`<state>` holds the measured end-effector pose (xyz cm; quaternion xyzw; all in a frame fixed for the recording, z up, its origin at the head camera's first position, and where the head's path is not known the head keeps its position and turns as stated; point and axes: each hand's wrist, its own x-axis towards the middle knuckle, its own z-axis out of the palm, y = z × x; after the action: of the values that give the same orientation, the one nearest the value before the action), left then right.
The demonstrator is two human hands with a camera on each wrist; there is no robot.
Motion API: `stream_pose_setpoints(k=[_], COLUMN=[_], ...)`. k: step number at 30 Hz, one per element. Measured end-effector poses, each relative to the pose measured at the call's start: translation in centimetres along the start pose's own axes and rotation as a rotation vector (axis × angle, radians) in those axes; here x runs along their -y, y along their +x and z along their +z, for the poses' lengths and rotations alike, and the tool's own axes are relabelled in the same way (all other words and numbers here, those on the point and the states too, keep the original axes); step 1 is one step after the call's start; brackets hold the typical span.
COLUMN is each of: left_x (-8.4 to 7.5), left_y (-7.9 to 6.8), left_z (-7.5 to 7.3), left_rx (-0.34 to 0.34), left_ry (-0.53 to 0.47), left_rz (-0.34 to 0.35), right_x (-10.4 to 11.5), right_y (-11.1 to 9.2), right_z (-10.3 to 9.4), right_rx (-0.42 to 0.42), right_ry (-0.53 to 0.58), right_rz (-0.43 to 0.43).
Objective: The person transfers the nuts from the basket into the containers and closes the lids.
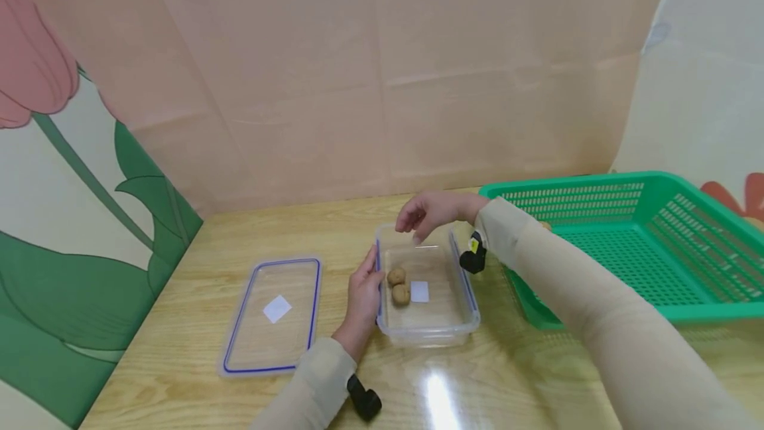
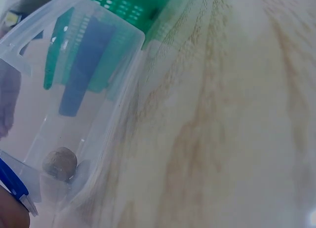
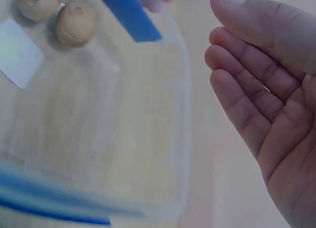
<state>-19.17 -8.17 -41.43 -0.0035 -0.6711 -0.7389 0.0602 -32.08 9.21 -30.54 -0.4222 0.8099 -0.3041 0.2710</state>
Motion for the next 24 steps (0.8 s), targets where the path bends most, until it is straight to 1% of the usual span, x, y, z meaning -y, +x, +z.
stream_pose_setpoints(k=[3,7,12,17,20,24], left_x=[0.0,-0.1,0.0,-0.2,-0.2,-0.1], left_y=[-0.1,-0.2,-0.4,-0.5,-0.5,-0.4], left_z=[0.0,-0.1,-0.3,-0.2,0.0,0.2], left_rx=[-0.007,-0.016,-0.027,-0.032,-0.034,-0.027], left_ry=[0.008,0.023,0.032,0.022,0.016,0.016], left_rz=[-0.003,-0.011,-0.007,-0.006,-0.006,-0.003], right_x=[-0.2,-0.7,-1.5,-2.5,-3.3,-4.5], right_y=[-1.3,-3.1,-5.3,-7.5,-9.2,-11.6], right_z=[-0.8,-1.7,-2.5,-3.2,-3.7,-4.0], right_rx=[-0.036,-0.083,-0.146,-0.214,-0.244,-0.277], right_ry=[0.030,0.038,0.075,0.103,0.130,0.131], right_rz=[-0.016,-0.011,0.040,0.067,0.097,0.145])
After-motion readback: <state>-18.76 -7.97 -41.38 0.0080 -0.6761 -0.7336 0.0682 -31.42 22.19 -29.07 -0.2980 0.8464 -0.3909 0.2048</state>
